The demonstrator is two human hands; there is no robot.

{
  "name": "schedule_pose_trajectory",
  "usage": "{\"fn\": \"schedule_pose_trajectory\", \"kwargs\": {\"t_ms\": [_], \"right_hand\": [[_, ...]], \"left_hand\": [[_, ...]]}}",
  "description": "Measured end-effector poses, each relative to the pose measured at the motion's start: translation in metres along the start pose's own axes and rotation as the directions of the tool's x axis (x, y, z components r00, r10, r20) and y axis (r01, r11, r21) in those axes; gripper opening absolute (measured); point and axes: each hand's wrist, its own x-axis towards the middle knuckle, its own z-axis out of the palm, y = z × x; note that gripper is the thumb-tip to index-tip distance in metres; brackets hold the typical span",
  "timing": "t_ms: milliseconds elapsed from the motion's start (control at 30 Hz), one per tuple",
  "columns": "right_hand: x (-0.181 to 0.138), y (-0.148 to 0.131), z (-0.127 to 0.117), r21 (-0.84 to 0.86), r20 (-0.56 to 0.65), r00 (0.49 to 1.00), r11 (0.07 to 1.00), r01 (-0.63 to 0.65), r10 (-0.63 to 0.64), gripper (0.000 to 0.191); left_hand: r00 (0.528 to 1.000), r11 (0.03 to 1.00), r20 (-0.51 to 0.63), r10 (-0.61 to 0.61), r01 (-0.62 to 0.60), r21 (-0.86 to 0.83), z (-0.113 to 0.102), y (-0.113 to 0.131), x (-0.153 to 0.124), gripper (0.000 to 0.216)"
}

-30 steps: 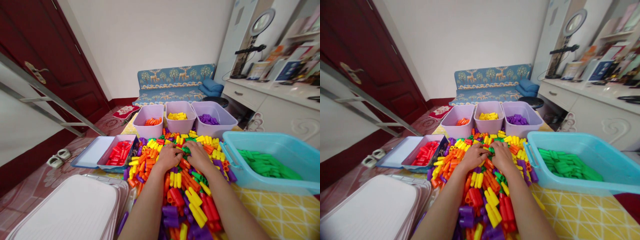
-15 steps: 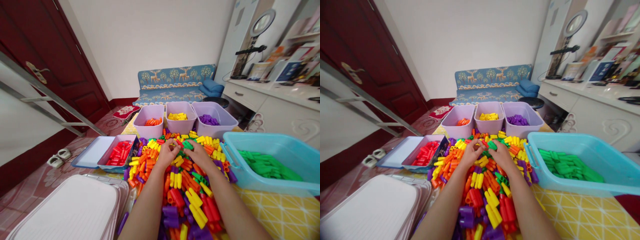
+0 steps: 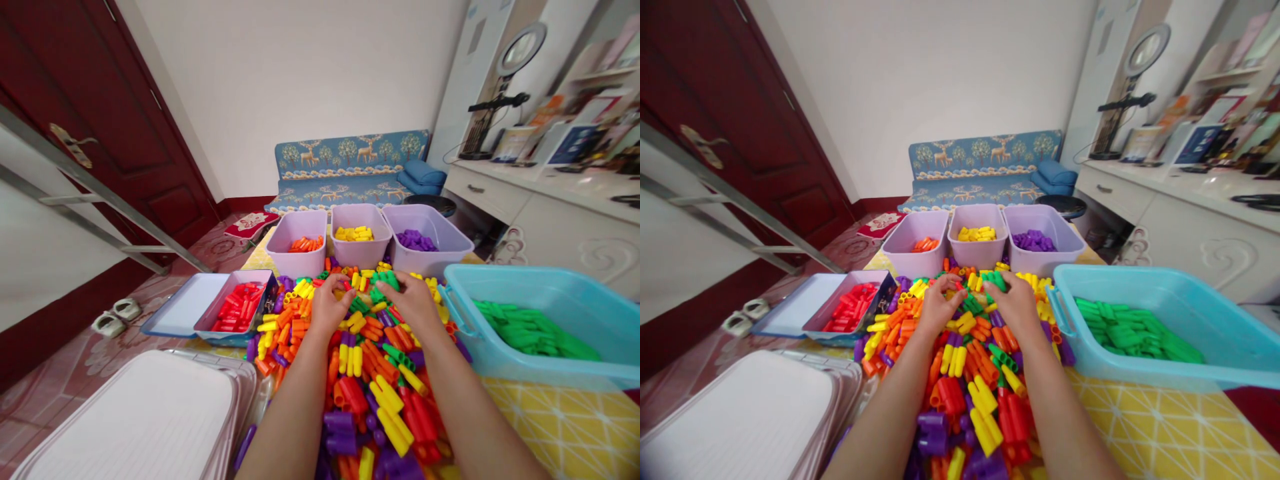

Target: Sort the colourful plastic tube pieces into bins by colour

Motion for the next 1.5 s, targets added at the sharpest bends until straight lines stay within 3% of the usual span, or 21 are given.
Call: {"fn": "schedule_pose_trajectory", "kwargs": {"t_ms": [67, 167, 200, 267, 367, 467, 567, 633, 733, 800, 867, 1067, 1200, 1300, 1400, 1500], "right_hand": [[0.003, -0.009, -0.006, 0.306, -0.249, 0.968, 0.951, 0.037, 0.043, 0.019], [0.005, -0.02, -0.019, 0.608, -0.561, 0.814, 0.741, 0.285, 0.147, 0.019], [0.005, -0.023, -0.025, 0.65, -0.611, 0.771, 0.672, 0.356, 0.182, 0.017], [0.005, -0.025, -0.037, 0.701, -0.631, 0.741, 0.579, 0.417, 0.23, 0.014], [0.004, -0.026, -0.047, 0.744, -0.578, 0.778, 0.55, 0.379, 0.247, 0.032], [0.004, -0.022, -0.039, 0.692, -0.509, 0.835, 0.677, 0.252, 0.209, 0.032], [0.006, -0.007, -0.02, 0.352, -0.293, 0.954, 0.935, 0.042, 0.068, 0.033], [0.005, 0.006, -0.008, -0.041, -0.055, 0.998, 0.999, 0.004, -0.007, 0.036], [0.0, 0.02, 0.005, -0.534, 0.17, 0.985, 0.841, 0.085, 0.008, 0.049], [-0.005, 0.024, 0.009, -0.692, 0.229, 0.972, 0.71, 0.132, 0.043, 0.053], [-0.009, 0.024, 0.011, -0.745, 0.275, 0.96, 0.644, 0.175, 0.057, 0.056], [-0.011, 0.025, 0.014, -0.57, 0.495, 0.869, 0.749, 0.338, -0.015, 0.061], [-0.009, 0.029, 0.017, -0.501, 0.456, 0.89, 0.822, 0.271, -0.015, 0.072], [-0.009, 0.025, 0.018, -0.331, 0.421, 0.906, 0.924, 0.191, -0.036, 0.075], [-0.008, 0.017, 0.018, -0.041, 0.391, 0.914, 0.99, 0.137, -0.11, 0.071], [-0.006, 0.008, 0.014, 0.178, 0.375, 0.917, 0.982, 0.07, -0.133, 0.064]], "left_hand": [[0.997, 0.987, 0.066, 0.036, -0.046, 0.153, -0.001, 0.001, -0.001, 0.014], [0.989, 0.936, 0.138, 0.043, -0.088, 0.34, -0.004, 0.002, -0.002, 0.033], [0.987, 0.919, 0.156, 0.033, -0.092, 0.383, -0.004, 0.003, -0.002, 0.04], [0.981, 0.896, 0.192, 0.001, -0.086, 0.436, -0.005, 0.005, -0.003, 0.041], [0.97, 0.885, 0.236, -0.061, -0.056, 0.461, -0.004, 0.008, -0.004, 0.026], [0.964, 0.879, 0.249, -0.092, -0.039, 0.476, -0.004, 0.01, -0.005, 0.022], [0.967, 0.84, 0.236, -0.092, -0.052, 0.54, -0.004, 0.013, -0.006, 0.032], [0.968, 0.801, 0.231, -0.097, -0.062, 0.595, -0.004, 0.016, -0.006, 0.035], [0.962, 0.749, 0.25, -0.11, -0.085, 0.657, -0.003, 0.023, -0.008, 0.038], [0.956, 0.724, 0.269, -0.118, -0.103, 0.682, -0.002, 0.029, -0.009, 0.04], [0.947, 0.716, 0.298, -0.121, -0.125, 0.687, -0.001, 0.032, -0.01, 0.045], [0.906, 0.799, 0.398, -0.141, -0.133, 0.586, -0.003, 0.019, -0.007, 0.061], [0.899, 0.91, 0.424, -0.114, -0.077, 0.407, -0.005, 0.005, -0.005, 0.069], [0.91, 0.986, 0.413, -0.044, -0.026, 0.162, -0.003, 0.001, -0.004, 0.075], [0.933, 0.993, 0.359, 0.021, 0.023, -0.118, -0.001, 0.003, -0.002, 0.071], [0.953, 0.953, 0.302, 0.003, 0.089, -0.289, -0.002, 0.007, -0.001, 0.06]]}}
